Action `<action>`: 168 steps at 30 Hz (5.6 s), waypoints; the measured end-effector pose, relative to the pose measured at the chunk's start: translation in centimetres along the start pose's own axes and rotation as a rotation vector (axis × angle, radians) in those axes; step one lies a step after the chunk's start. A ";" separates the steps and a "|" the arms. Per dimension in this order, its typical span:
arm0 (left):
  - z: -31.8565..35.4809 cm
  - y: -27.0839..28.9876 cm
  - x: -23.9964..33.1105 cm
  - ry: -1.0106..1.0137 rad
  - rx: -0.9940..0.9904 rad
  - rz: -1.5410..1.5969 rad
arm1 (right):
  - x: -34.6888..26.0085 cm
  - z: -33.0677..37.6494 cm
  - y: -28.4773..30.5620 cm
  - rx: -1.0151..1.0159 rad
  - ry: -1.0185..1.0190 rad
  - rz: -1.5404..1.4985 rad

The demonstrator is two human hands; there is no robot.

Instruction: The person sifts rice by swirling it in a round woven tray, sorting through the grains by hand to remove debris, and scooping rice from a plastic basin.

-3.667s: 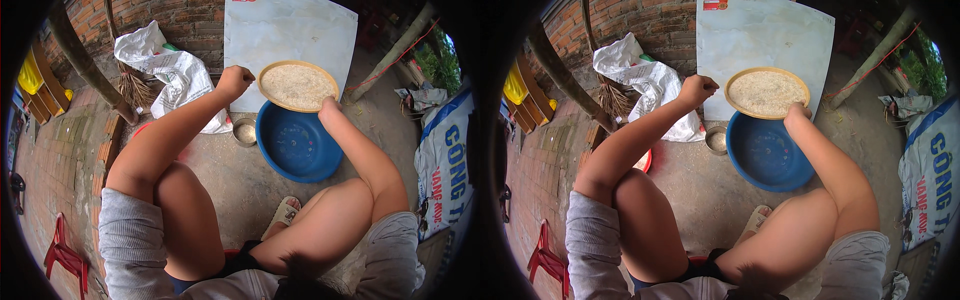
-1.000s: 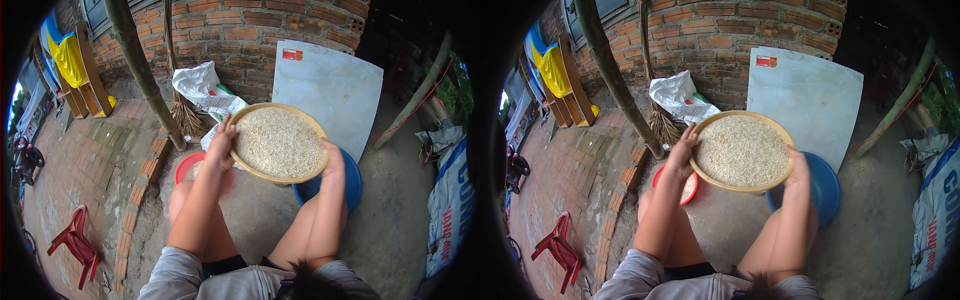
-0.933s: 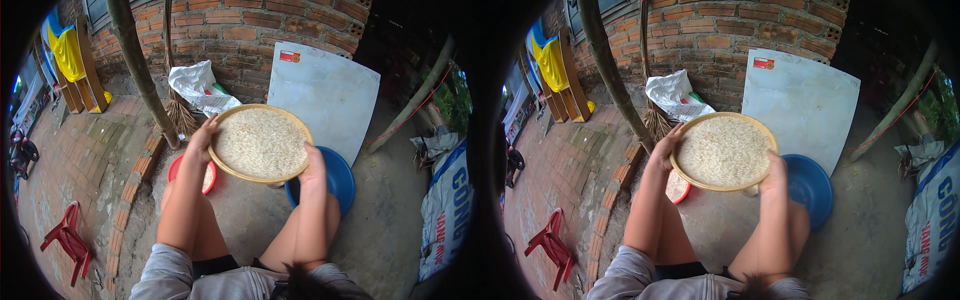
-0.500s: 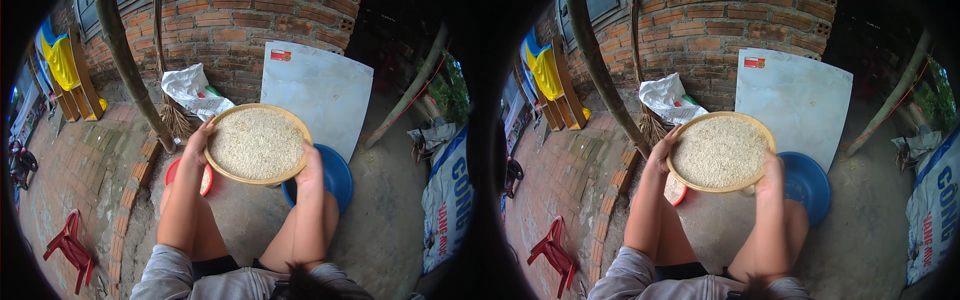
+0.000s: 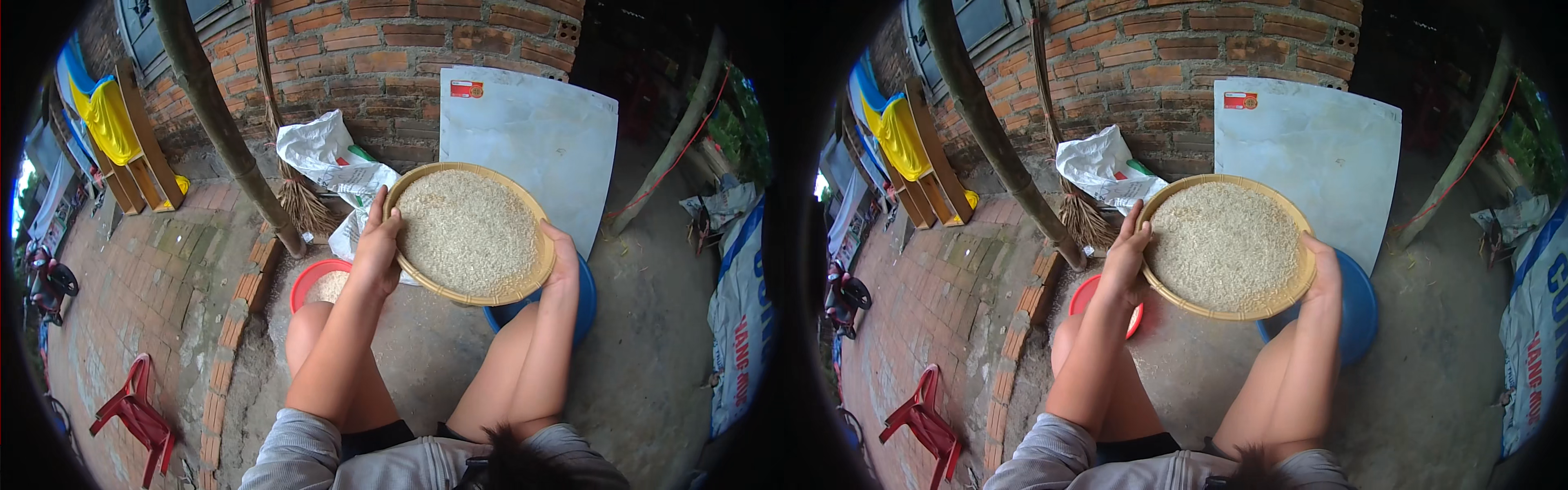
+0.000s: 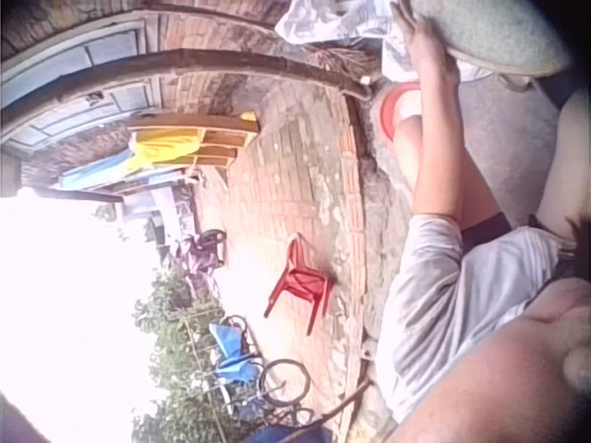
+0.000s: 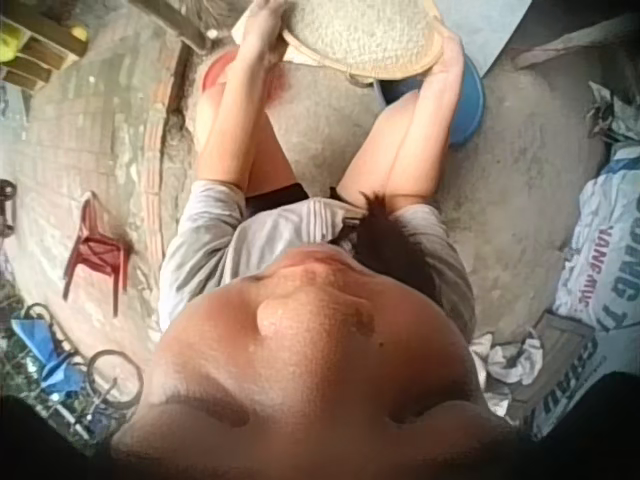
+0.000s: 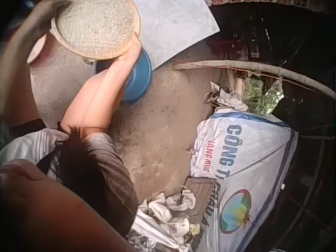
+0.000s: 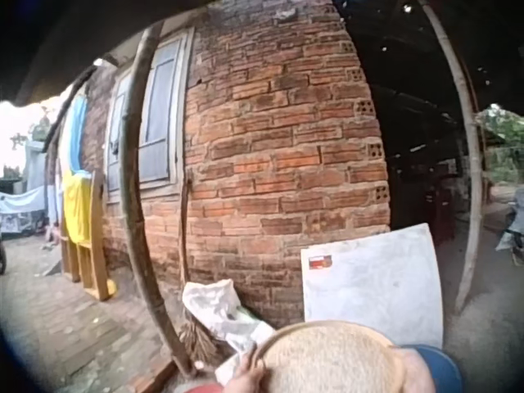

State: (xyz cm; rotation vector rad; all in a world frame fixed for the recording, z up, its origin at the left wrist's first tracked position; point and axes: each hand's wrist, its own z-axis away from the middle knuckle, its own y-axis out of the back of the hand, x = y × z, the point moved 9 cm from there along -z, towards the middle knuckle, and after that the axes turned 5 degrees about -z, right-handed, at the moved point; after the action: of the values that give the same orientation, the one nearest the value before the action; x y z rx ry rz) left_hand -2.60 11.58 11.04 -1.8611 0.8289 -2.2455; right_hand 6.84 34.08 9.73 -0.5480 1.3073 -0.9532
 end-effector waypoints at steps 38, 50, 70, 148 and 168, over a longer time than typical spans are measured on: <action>0.1 2.5 8.2 -0.782 0.321 -1.506 | 4.9 -3.4 1.8 0.223 0.223 0.085; -3.2 0.0 1.1 -0.542 -0.198 -1.687 | 12.1 -8.9 6.4 0.316 0.024 -0.027; -5.6 -10.1 -6.2 -0.679 -0.169 -1.003 | -0.1 2.5 15.7 0.726 0.678 -0.307; -1.1 2.7 -1.0 0.224 -0.107 0.068 | 0.0 5.4 -0.8 0.330 0.549 0.057; -0.2 0.9 -0.3 -0.022 -0.035 -0.115 | -2.7 2.7 1.0 0.101 0.323 0.163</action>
State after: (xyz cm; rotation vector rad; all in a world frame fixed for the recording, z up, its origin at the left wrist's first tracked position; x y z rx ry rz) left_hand -2.90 11.02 10.37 -1.9938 0.7827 -2.2861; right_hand 9.80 36.46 11.01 -0.2096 1.5560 -0.9921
